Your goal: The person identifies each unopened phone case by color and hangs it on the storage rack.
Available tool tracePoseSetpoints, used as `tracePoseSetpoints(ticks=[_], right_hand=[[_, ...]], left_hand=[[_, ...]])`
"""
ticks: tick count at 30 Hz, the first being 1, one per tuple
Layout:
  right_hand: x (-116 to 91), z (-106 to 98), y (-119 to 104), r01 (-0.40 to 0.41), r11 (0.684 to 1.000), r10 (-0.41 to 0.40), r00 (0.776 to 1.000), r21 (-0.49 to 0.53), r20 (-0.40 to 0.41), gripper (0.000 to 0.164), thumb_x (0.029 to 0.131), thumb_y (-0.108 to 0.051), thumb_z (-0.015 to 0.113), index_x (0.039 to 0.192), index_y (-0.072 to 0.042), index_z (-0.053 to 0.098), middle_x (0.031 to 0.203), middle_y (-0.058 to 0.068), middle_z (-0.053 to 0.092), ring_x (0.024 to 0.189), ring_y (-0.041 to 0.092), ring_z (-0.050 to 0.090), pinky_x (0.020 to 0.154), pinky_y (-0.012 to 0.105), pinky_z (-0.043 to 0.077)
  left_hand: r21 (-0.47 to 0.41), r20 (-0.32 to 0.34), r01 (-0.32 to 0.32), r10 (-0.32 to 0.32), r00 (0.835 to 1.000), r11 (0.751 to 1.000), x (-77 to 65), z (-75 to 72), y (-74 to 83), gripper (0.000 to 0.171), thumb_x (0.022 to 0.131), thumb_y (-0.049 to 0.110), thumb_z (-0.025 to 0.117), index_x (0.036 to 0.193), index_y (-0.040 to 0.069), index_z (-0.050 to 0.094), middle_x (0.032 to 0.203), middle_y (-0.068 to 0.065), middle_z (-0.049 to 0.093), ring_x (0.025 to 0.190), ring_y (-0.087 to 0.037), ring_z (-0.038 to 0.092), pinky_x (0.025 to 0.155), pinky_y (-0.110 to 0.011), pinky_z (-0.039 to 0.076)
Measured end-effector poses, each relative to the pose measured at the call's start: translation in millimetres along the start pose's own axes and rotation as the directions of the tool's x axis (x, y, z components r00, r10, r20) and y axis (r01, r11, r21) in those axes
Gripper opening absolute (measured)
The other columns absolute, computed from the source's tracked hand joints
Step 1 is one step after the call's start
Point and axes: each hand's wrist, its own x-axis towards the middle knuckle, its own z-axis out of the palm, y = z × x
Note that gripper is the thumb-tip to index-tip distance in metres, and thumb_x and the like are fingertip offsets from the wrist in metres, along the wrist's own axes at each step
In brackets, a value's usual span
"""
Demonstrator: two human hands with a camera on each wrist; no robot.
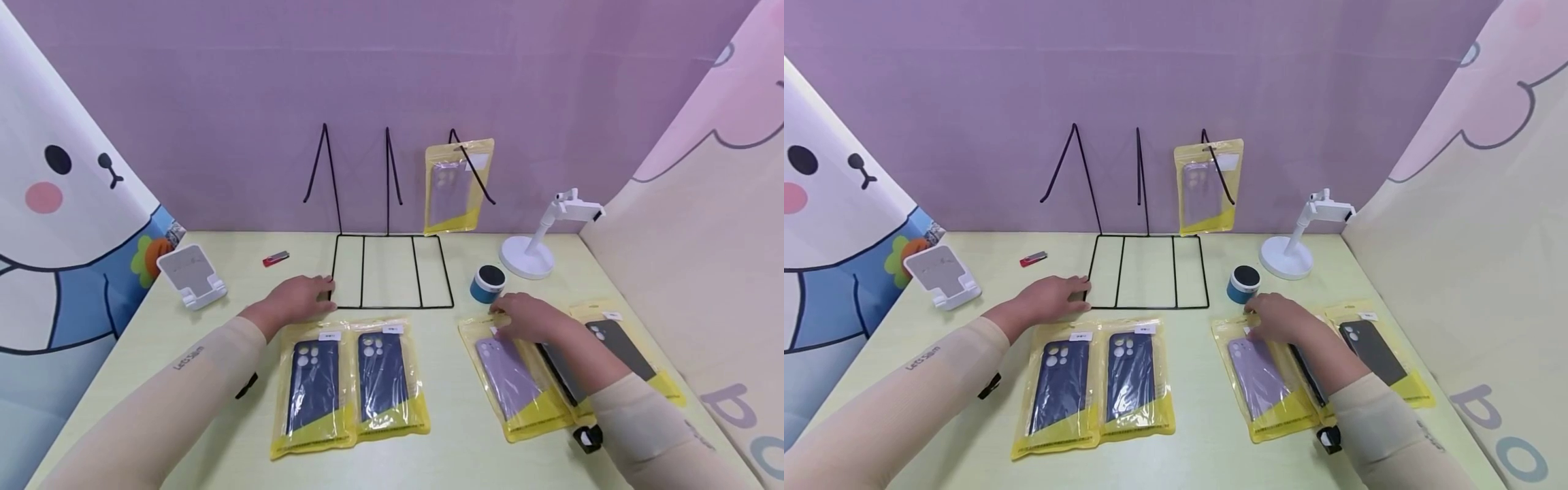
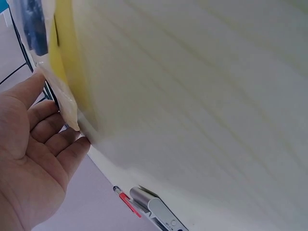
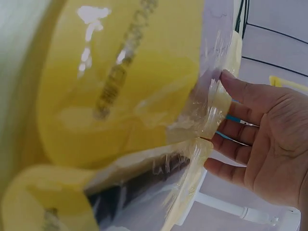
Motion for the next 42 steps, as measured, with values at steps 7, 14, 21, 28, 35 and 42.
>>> tracePoseSetpoints(ticks=[7,14,21,28,35,42], right_hand=[[1.5,0.3,5.2,0.085,0.996,-0.084,0.992,0.005,-0.099,0.003,0.088,-0.016,0.071,0.087,-0.013,0.07,0.082,-0.004,0.065,0.076,0.014,0.056,0.071,0.035,0.051],[-2.1,-6.7,2.4,0.04,0.996,-0.032,0.994,0.085,-0.1,0.005,0.093,-0.015,0.065,0.09,-0.015,0.069,0.081,-0.005,0.062,0.072,0.012,0.052,0.068,0.03,0.046],[-14.0,-24.9,-5.3,0.063,0.967,-0.032,0.991,0.245,-0.13,0.008,0.097,-0.013,0.059,0.093,-0.015,0.066,0.083,-0.002,0.062,0.074,0.014,0.053,0.067,0.03,0.047],[-26.8,-46.7,-10.4,0.14,0.924,-0.068,0.976,0.357,-0.208,0.006,0.097,-0.015,0.061,0.094,-0.014,0.066,0.085,-0.001,0.064,0.078,0.015,0.057,0.069,0.028,0.051],[-39.4,-64.0,-18.9,0.194,0.903,-0.085,0.955,0.384,-0.283,0.005,0.097,-0.022,0.063,0.096,-0.018,0.066,0.087,-0.002,0.065,0.081,0.016,0.059,0.072,0.026,0.052],[-49.4,-80.2,-29.2,0.225,0.882,-0.087,0.942,0.413,-0.325,0.005,0.097,-0.022,0.063,0.097,-0.018,0.066,0.088,0.0,0.066,0.081,0.015,0.059,0.073,0.025,0.051]], left_hand=[[0.006,0.004,0.0,0.0,1.0,1.0,0.0,-0.6,0.9,0.062,0.098,0.043,0.056,0.15,0.012,0.042,0.158,-0.01,0.033,0.146,-0.034,0.03,0.117,-0.05,0.03],[-0.001,-0.003,-0.001,0.001,1.0,1.0,-0.8,0.5,0.9,0.062,0.098,0.042,0.057,0.149,0.011,0.043,0.158,-0.012,0.033,0.146,-0.035,0.03,0.117,-0.051,0.03],[-0.001,-0.004,-0.005,0.005,1.0,1.0,0.2,2.5,-0.6,0.062,0.098,0.042,0.057,0.149,0.011,0.042,0.158,-0.012,0.033,0.146,-0.036,0.03,0.117,-0.051,0.03],[0.002,-0.003,0.003,-0.003,1.0,1.0,0.9,1.1,-1.2,0.062,0.097,0.043,0.058,0.149,0.012,0.043,0.158,-0.012,0.033,0.146,-0.036,0.03,0.117,-0.051,0.03],[-0.006,-0.012,0.0,0.0,1.0,1.0,-0.4,1.3,-0.5,0.062,0.097,0.042,0.058,0.149,0.011,0.044,0.157,-0.013,0.034,0.145,-0.036,0.031,0.117,-0.052,0.031],[-0.004,-0.019,-0.01,0.01,1.0,1.0,-1.6,0.3,1.5,0.061,0.097,0.041,0.058,0.148,0.01,0.044,0.156,-0.015,0.035,0.144,-0.037,0.032,0.116,-0.052,0.031]])
